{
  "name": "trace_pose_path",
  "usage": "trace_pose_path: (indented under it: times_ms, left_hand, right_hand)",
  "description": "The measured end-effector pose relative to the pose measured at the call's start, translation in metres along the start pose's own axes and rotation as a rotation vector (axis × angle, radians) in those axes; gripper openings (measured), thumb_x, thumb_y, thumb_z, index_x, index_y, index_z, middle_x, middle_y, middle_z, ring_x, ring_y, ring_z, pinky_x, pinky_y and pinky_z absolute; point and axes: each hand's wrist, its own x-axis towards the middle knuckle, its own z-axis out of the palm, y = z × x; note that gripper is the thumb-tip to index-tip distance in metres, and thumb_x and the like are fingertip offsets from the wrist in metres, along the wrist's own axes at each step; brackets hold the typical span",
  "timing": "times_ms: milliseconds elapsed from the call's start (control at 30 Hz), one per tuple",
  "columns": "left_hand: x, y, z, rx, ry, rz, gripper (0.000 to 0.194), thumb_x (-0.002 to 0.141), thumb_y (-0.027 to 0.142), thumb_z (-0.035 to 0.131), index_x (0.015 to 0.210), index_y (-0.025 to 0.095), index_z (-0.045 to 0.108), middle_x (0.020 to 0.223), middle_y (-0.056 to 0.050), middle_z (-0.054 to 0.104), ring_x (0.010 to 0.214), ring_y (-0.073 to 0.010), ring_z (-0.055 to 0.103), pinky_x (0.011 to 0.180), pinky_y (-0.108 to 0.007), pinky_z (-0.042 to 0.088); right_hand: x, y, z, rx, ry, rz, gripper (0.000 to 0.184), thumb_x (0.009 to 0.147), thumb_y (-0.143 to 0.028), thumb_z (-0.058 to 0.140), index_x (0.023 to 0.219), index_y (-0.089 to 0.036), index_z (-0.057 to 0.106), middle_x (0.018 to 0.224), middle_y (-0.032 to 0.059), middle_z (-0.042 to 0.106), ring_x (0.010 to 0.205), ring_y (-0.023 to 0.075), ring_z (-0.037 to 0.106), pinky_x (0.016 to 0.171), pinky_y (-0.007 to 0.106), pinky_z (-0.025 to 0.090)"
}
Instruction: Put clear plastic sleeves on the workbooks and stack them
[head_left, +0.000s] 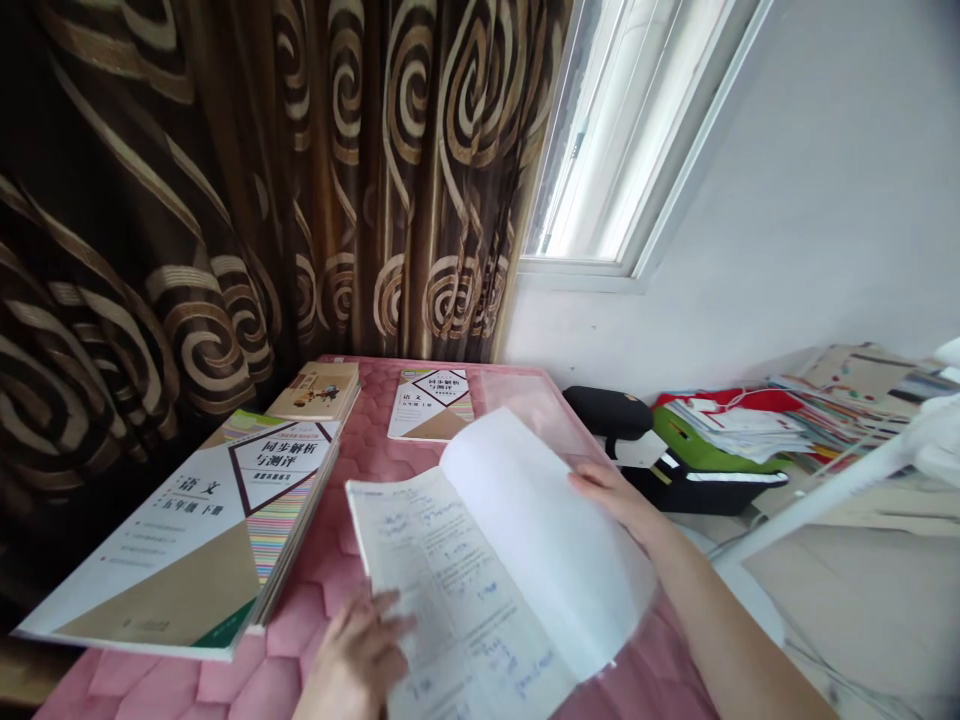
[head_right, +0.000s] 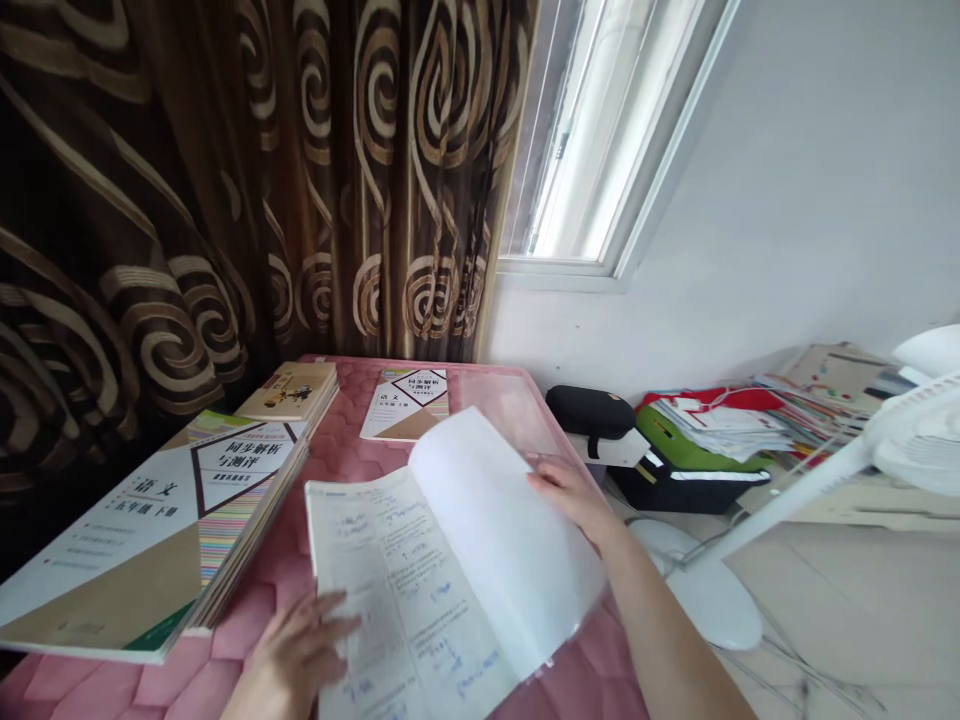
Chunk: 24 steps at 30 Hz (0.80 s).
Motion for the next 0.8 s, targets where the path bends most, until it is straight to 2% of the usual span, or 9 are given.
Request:
trace_pose_path:
  times_ms: [67, 133, 233, 300, 433, 567, 633, 700, 800]
  left_hand:
    - [0.019, -0.021, -0.011, 0.043, 0.066, -0.168, 0.025, 0.083, 0.016, 0.053, 0.064, 0.025, 0.068, 0.115, 0.0, 0.068, 0.118, -0.0244, 0.054, 0.099, -0.051, 0.045]
    - [0.037, -0.035, -0.015, 0.013, 0.118, -0.33, 0.028, 0.079, 0.014, 0.053, 0.057, 0.024, 0.066, 0.126, 0.0, 0.062, 0.122, -0.025, 0.05, 0.1, -0.048, 0.045]
    - [0.052, -0.051, -0.01, -0.084, 0.127, -0.519, 0.027, 0.076, 0.011, 0.051, 0.059, 0.024, 0.068, 0.132, -0.002, 0.057, 0.121, -0.0237, 0.051, 0.101, -0.044, 0.045]
    - [0.054, -0.06, -0.004, -0.144, 0.089, -0.61, 0.031, 0.074, 0.008, 0.046, 0.061, 0.023, 0.069, 0.13, -0.002, 0.058, 0.118, -0.0214, 0.055, 0.101, -0.04, 0.045]
    - [0.055, -0.07, 0.004, -0.161, 0.062, -0.685, 0.04, 0.07, 0.0, 0.035, 0.064, 0.022, 0.068, 0.118, -0.003, 0.065, 0.114, -0.0177, 0.059, 0.102, -0.034, 0.044]
    - [0.074, -0.071, 0.005, -0.133, 0.093, -0.766, 0.027, 0.081, 0.01, 0.04, 0.087, 0.019, 0.065, 0.099, -0.006, 0.07, 0.098, -0.0178, 0.065, 0.088, -0.03, 0.049]
    - [0.088, -0.072, 0.005, -0.096, 0.074, -0.835, 0.019, 0.083, 0.02, 0.048, 0.096, 0.016, 0.062, 0.094, -0.008, 0.069, 0.089, -0.0188, 0.066, 0.082, -0.03, 0.05]
    - [0.099, -0.074, 0.006, -0.059, 0.062, -0.894, 0.023, 0.08, 0.027, 0.056, 0.099, 0.013, 0.061, 0.097, -0.011, 0.068, 0.09, -0.0204, 0.065, 0.08, -0.029, 0.049]
    - [0.105, -0.08, 0.008, -0.08, 0.066, -0.949, 0.028, 0.075, 0.027, 0.062, 0.099, 0.012, 0.062, 0.097, -0.011, 0.069, 0.089, -0.0202, 0.066, 0.078, -0.028, 0.049]
  right_hand:
    - [-0.017, 0.018, -0.013, 0.19, 0.104, 0.085, 0.037, 0.072, -0.054, 0.064, 0.063, -0.02, 0.052, 0.062, -0.0034, 0.055, 0.061, 0.0133, 0.052, 0.055, 0.024, 0.041]
    - [-0.033, 0.03, -0.016, 0.338, 0.189, 0.144, 0.039, 0.067, -0.053, 0.069, 0.06, -0.02, 0.049, 0.057, -0.0042, 0.054, 0.056, 0.0127, 0.051, 0.052, 0.024, 0.04]
    - [-0.047, 0.038, -0.011, 0.461, 0.266, 0.243, 0.038, 0.062, -0.049, 0.075, 0.057, -0.022, 0.048, 0.055, -0.0033, 0.057, 0.053, 0.0141, 0.054, 0.05, 0.026, 0.043]
    - [-0.05, 0.038, -0.007, 0.48, 0.26, 0.326, 0.036, 0.06, -0.048, 0.076, 0.059, -0.022, 0.052, 0.056, -0.0016, 0.061, 0.053, 0.0163, 0.057, 0.051, 0.028, 0.046]
    - [-0.047, 0.034, -0.008, 0.496, 0.24, 0.462, 0.032, 0.06, -0.044, 0.077, 0.08, -0.022, 0.065, 0.071, 0.0029, 0.071, 0.064, 0.0207, 0.066, 0.058, 0.03, 0.052]
    - [-0.047, 0.031, -0.01, 0.574, 0.26, 0.563, 0.043, 0.061, -0.039, 0.074, 0.099, -0.021, 0.065, 0.073, 0.0056, 0.073, 0.066, 0.0247, 0.068, 0.063, 0.036, 0.055]
    - [-0.05, 0.03, -0.011, 0.601, 0.219, 0.557, 0.042, 0.062, -0.04, 0.07, 0.098, -0.019, 0.065, 0.07, 0.0067, 0.072, 0.065, 0.0263, 0.068, 0.065, 0.039, 0.055]
    - [-0.056, 0.027, -0.013, 0.573, 0.157, 0.52, 0.042, 0.065, -0.044, 0.065, 0.099, -0.019, 0.066, 0.071, 0.0076, 0.072, 0.065, 0.0269, 0.068, 0.065, 0.04, 0.055]
    - [-0.062, 0.019, -0.014, 0.447, 0.148, 0.433, 0.047, 0.075, -0.054, 0.053, 0.103, -0.019, 0.067, 0.075, 0.0088, 0.073, 0.071, 0.0277, 0.069, 0.066, 0.04, 0.055]
